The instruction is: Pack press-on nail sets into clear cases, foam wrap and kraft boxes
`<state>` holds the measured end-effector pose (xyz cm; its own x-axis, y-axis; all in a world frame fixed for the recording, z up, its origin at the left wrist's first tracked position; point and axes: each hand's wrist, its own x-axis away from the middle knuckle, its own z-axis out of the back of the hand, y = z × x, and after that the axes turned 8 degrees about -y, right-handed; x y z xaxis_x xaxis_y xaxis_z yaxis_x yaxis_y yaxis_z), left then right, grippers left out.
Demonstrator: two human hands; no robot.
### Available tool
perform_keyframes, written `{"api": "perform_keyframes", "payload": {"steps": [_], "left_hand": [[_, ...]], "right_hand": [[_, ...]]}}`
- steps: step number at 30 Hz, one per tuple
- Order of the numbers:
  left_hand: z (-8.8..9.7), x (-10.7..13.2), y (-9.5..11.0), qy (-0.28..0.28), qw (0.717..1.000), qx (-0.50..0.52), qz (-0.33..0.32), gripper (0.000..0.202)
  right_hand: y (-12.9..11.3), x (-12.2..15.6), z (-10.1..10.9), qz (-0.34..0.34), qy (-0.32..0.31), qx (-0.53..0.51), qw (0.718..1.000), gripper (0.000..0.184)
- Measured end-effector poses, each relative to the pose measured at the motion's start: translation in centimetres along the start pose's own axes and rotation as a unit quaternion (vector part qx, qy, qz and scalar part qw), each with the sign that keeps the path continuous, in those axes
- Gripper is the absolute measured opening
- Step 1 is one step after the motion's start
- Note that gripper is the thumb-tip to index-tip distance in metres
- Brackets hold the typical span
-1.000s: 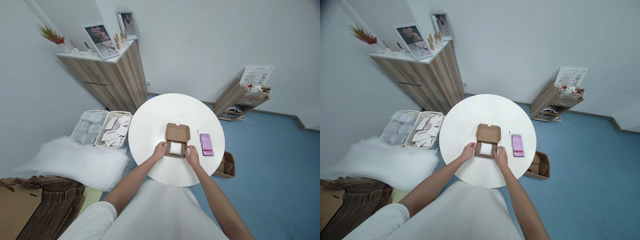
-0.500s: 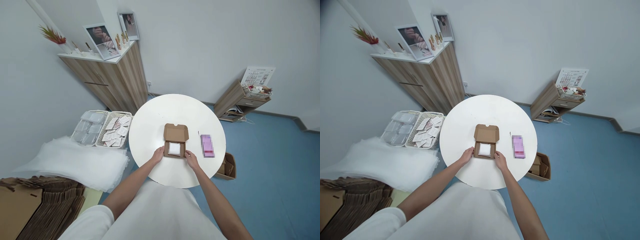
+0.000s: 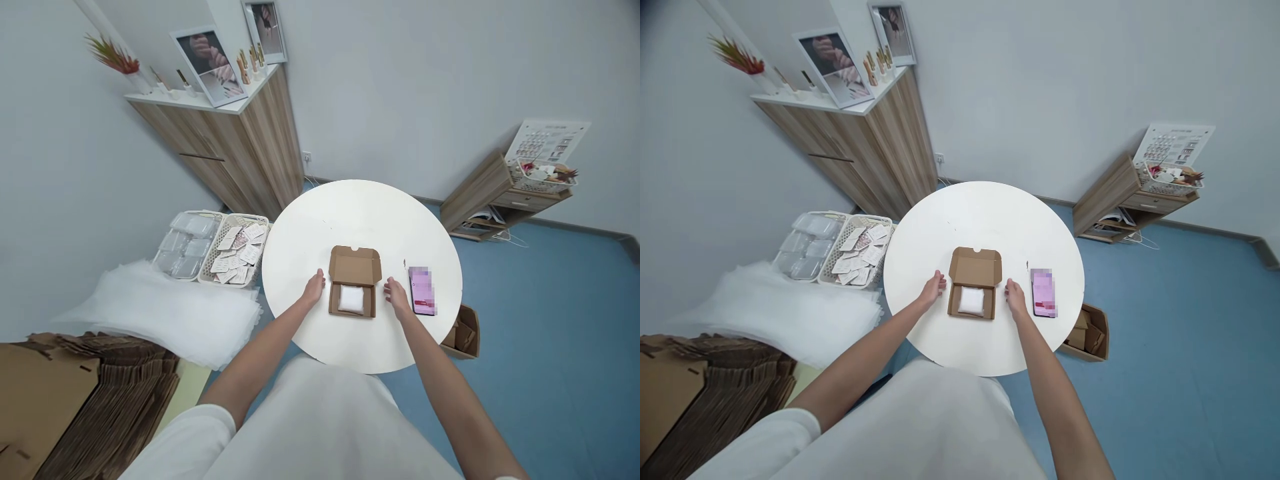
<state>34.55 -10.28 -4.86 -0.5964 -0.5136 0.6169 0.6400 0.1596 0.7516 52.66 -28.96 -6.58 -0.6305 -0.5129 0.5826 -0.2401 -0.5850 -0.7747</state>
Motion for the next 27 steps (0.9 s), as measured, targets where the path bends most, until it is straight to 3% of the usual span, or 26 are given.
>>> {"api": "perform_keyframes", "payload": {"steps": [4,9,14,18,21,27], "left_hand": [[0.4,-1.2,2.2,-0.040,0.996,0.085,0.006,0.076],[0.1,-1.5,2.9,-0.071,0.995,0.076,0.000,0.081],[0.4,-0.9,2.8,-0.093,0.987,0.117,-0.060,0.077],[0.6,0.1,2.6,-0.119,0.985,0.078,-0.101,0.077],[0.6,0.9,2.4,-0.122,0.989,0.032,-0.081,0.080],[0.8,2.2,1.9,-0.157,0.987,0.020,-0.042,0.084]], "right_hand": [[-2.2,-1.9,0.6,-0.019,-0.070,-0.101,0.992,0.065],[-3.8,-1.3,-0.1,0.023,-0.155,-0.090,0.984,0.063],[-4.2,0.5,0.2,0.091,-0.156,-0.075,0.981,0.061],[-3.2,1.6,0.7,0.105,-0.150,-0.051,0.982,0.060],[-2.2,2.2,0.9,0.093,-0.131,-0.049,0.986,0.061],[-1.0,3.9,1.4,0.066,-0.159,-0.066,0.983,0.064]]}}
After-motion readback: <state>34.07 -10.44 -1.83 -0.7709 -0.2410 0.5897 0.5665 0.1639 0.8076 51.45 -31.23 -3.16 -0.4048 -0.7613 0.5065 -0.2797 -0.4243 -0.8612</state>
